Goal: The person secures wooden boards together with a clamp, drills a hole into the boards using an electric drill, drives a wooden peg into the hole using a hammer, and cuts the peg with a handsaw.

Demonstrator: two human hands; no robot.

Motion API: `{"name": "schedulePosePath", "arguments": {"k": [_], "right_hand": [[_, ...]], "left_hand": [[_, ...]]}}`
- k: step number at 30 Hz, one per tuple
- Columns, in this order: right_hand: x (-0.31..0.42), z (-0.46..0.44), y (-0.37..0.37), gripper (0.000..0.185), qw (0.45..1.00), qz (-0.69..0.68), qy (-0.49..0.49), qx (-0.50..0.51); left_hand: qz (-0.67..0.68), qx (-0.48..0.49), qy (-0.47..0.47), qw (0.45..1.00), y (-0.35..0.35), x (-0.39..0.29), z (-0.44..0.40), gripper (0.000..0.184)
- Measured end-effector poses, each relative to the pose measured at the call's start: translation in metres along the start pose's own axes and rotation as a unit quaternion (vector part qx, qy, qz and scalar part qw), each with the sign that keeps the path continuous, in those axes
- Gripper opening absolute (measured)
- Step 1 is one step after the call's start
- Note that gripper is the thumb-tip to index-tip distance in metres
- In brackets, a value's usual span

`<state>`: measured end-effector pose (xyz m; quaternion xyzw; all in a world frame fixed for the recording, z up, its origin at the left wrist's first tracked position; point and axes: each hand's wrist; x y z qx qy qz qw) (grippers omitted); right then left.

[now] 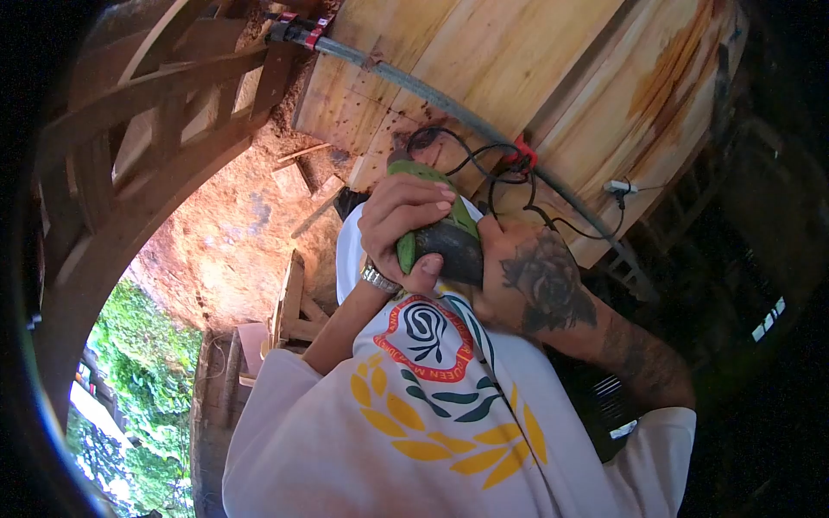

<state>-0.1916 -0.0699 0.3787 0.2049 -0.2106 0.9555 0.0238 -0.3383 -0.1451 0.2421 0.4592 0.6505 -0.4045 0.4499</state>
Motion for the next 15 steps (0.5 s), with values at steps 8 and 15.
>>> {"name": "schedulePosePath", "arguments": {"k": [8,15], "right_hand": [[0.02,-0.002,-0.007,0.045,0.998,0.048,0.031,0.014],[0.02,-0.002,-0.012,0.045,0.997,0.064,0.034,0.041]], "left_hand": [[-0.001,-0.006,-0.001,1.0,-0.006,0.002,0.007,0.046],[-0.049,-0.044,-0.208,0.976,-0.054,0.084,0.014,0.054]]}}
Point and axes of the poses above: each hand's wrist, its own z-axis away from the middle knuckle, its own y-axis out of the palm, x = y × z, and after that the axes turned 9 degrees about -z, right-handed
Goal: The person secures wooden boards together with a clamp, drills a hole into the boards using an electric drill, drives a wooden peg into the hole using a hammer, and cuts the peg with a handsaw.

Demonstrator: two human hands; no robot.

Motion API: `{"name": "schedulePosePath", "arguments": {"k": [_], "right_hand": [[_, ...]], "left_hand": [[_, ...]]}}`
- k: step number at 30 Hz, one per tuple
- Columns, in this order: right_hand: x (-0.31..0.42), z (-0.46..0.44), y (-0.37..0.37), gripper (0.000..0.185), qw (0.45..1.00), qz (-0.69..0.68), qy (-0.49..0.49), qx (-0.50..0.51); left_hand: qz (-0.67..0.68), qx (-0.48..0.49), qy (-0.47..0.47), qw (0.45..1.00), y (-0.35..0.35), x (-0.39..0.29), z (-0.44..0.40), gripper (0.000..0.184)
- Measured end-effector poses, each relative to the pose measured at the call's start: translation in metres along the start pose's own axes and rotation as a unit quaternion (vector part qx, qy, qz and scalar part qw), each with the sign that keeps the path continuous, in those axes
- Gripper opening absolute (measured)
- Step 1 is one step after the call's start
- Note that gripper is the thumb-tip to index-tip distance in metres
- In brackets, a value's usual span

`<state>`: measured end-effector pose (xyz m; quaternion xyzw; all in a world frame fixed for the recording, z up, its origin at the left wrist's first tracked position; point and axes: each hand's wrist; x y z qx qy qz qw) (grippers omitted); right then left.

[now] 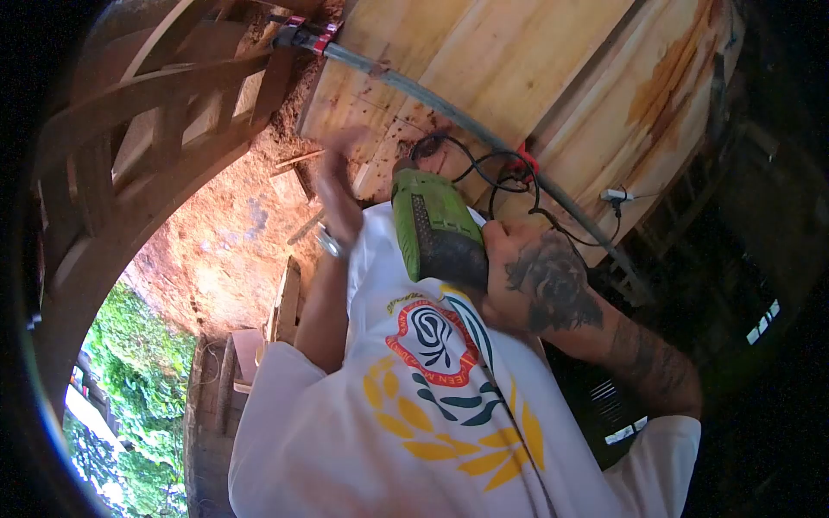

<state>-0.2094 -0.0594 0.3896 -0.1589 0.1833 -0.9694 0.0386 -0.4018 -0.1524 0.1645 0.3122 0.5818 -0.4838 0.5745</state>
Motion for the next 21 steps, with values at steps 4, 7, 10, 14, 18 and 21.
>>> {"name": "schedulePosePath", "arguments": {"k": [4,7,10,14,18,21], "right_hand": [[0.003,0.004,0.004,0.046,1.0,-0.015,-0.01,-0.023],[0.001,0.006,0.008,0.045,0.999,-0.035,-0.002,-0.03],[-0.001,0.006,0.012,0.041,0.996,-0.076,0.014,-0.043],[-0.001,0.01,0.009,0.038,0.998,-0.053,-0.02,-0.041],[-0.001,0.013,0.009,0.04,0.999,-0.025,-0.037,-0.013],[-0.005,0.012,0.016,0.04,0.998,-0.002,-0.063,-0.021]], "left_hand": [[-0.355,-0.109,-0.134,0.919,-0.044,0.138,-0.086,0.064],[-0.34,0.044,-0.274,0.898,-0.048,0.204,-0.118,0.073],[-0.356,0.1,-0.292,0.882,-0.039,0.214,-0.117,0.076],[-0.376,0.132,-0.192,0.897,-0.047,0.217,-0.113,0.058],[-0.469,0.132,-0.074,0.87,-0.048,0.215,-0.107,0.033],[-0.481,0.149,-0.077,0.86,-0.047,0.216,-0.107,0.028]]}}
Point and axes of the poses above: each hand's wrist, its own z-axis away from the middle knuckle, its own y-axis out of the palm, x = y × z, and after that the axes turned 9 degrees about -z, right-handed
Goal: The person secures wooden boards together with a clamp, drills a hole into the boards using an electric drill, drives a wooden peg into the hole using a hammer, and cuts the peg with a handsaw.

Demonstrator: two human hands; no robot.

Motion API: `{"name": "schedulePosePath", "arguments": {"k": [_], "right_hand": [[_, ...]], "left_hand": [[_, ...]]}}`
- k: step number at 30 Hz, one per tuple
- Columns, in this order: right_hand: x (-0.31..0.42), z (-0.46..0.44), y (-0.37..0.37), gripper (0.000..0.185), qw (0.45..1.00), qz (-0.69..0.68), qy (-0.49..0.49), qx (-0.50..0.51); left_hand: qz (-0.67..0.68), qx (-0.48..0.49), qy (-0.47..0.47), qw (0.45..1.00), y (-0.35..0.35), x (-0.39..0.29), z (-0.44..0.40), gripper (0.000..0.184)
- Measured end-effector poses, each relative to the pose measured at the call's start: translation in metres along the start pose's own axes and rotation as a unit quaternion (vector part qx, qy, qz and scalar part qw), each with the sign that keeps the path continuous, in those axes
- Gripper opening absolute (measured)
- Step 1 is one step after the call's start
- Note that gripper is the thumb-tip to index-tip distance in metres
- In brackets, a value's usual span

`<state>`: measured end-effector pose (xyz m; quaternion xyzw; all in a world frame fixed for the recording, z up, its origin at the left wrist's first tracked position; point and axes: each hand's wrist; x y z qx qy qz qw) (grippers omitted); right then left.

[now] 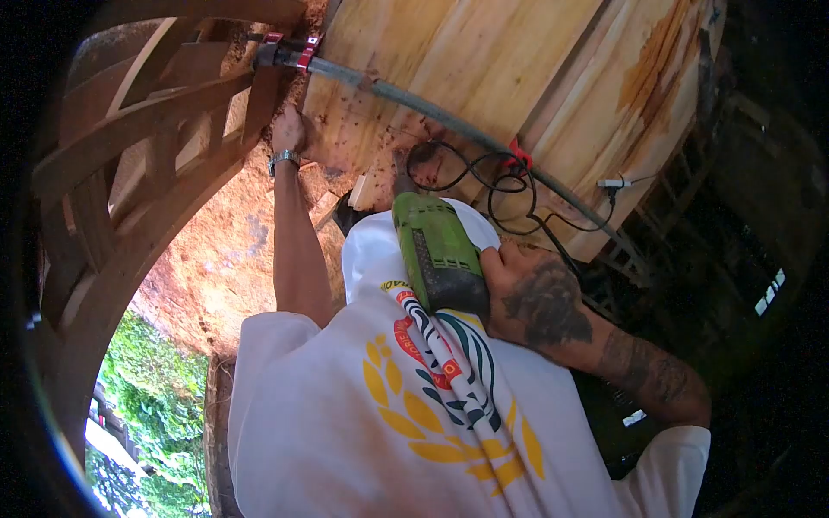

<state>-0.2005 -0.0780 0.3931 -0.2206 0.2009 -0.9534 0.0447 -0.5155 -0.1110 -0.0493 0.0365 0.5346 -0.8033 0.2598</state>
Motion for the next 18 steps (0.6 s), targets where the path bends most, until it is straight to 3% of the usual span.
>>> {"name": "schedulePosePath", "arguments": {"k": [2,5,9,15,18], "right_hand": [[0.002,0.002,0.001,0.039,1.0,-0.011,0.003,-0.017],[0.014,-0.004,-0.01,0.039,0.999,-0.016,0.029,-0.03],[0.014,-0.016,-0.021,0.041,0.999,0.028,0.026,-0.014],[0.008,-0.015,-0.023,0.045,0.999,0.013,0.043,-0.026],[0.007,-0.017,-0.021,0.043,0.999,0.019,0.038,-0.025]], "left_hand": [[0.023,0.043,-0.034,0.998,-0.006,-0.003,-0.002,0.036],[0.133,0.035,-0.206,0.969,-0.02,-0.019,-0.007,0.051],[0.117,0.033,-0.274,0.954,-0.017,-0.022,-0.011,0.066],[0.135,0.048,-0.25,0.958,-0.02,-0.022,-0.011,0.066],[0.132,0.03,-0.256,0.957,-0.019,-0.024,-0.009,0.058]]}}
Point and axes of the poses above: each hand's wrist, its own z-axis away from the middle knuckle, its own y-axis out of the palm, x = y × z, and after that the axes turned 9 degrees about -z, right-handed
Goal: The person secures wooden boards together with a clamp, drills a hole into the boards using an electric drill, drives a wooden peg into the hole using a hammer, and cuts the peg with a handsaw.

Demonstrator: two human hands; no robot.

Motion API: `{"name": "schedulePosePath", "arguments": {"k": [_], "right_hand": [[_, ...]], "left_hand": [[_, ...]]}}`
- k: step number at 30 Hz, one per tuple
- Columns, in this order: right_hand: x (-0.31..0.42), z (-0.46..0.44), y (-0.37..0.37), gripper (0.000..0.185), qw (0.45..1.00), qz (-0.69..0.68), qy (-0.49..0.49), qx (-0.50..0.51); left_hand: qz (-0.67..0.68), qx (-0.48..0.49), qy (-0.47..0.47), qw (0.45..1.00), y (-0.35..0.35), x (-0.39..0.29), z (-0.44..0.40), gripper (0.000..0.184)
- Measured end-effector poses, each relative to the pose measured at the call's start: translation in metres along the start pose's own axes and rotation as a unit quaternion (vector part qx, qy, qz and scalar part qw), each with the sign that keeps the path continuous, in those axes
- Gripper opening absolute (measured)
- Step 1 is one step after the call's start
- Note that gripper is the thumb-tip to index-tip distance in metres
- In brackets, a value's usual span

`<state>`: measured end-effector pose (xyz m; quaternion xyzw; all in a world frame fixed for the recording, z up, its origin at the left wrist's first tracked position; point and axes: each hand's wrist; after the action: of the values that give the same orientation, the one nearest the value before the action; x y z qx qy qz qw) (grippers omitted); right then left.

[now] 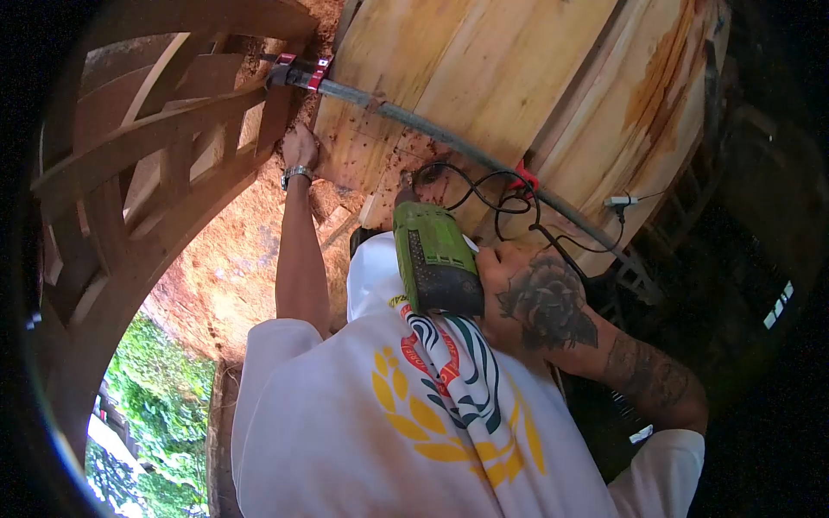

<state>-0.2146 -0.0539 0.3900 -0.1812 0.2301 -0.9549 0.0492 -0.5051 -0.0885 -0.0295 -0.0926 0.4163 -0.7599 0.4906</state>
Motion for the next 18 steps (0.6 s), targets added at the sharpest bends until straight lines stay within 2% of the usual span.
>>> {"name": "schedulePosePath", "arguments": {"k": [3,6,7,8,10,13,16,18], "right_hand": [[-0.009,-0.005,0.01,0.041,1.0,0.018,-0.017,0.002],[-0.014,-0.003,0.013,0.04,0.999,0.027,-0.033,0.001],[-0.016,-0.005,0.011,0.04,0.999,0.027,-0.045,0.005],[-0.016,-0.005,0.01,0.04,0.998,0.023,-0.055,0.01],[-0.01,-0.008,-0.003,0.042,1.0,-0.012,-0.019,0.013],[-0.004,-0.013,-0.012,0.043,1.0,-0.022,0.001,0.015],[0.002,-0.015,-0.009,0.042,0.999,-0.025,0.008,0.034],[-0.001,-0.015,-0.003,0.041,0.999,-0.012,0.002,0.035]], "left_hand": [[-0.062,-0.002,0.079,0.995,-0.004,0.001,0.007,0.048],[-0.067,0.003,0.092,0.994,-0.007,-0.002,0.007,0.036],[-0.136,-0.034,0.115,0.983,-0.007,0.0,0.01,0.03],[-0.134,-0.044,0.136,0.981,-0.01,0.0,0.011,0.029],[-0.131,-0.058,0.178,0.974,-0.012,-0.001,0.018,0.025],[-0.154,-0.051,0.164,0.973,-0.003,0.003,0.009,0.025],[-0.165,-0.081,0.221,0.958,0.003,0.013,0.005,0.024],[-0.157,-0.065,0.187,0.968,0.005,0.013,0.003,0.024]]}}
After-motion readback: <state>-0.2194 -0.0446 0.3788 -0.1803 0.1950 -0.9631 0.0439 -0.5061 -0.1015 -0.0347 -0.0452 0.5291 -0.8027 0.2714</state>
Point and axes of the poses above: each hand's wrist, its own z-axis away from the middle knuckle, its own y-axis out of the palm, x = y × z, and after that the axes turned 9 degrees about -z, right-handed
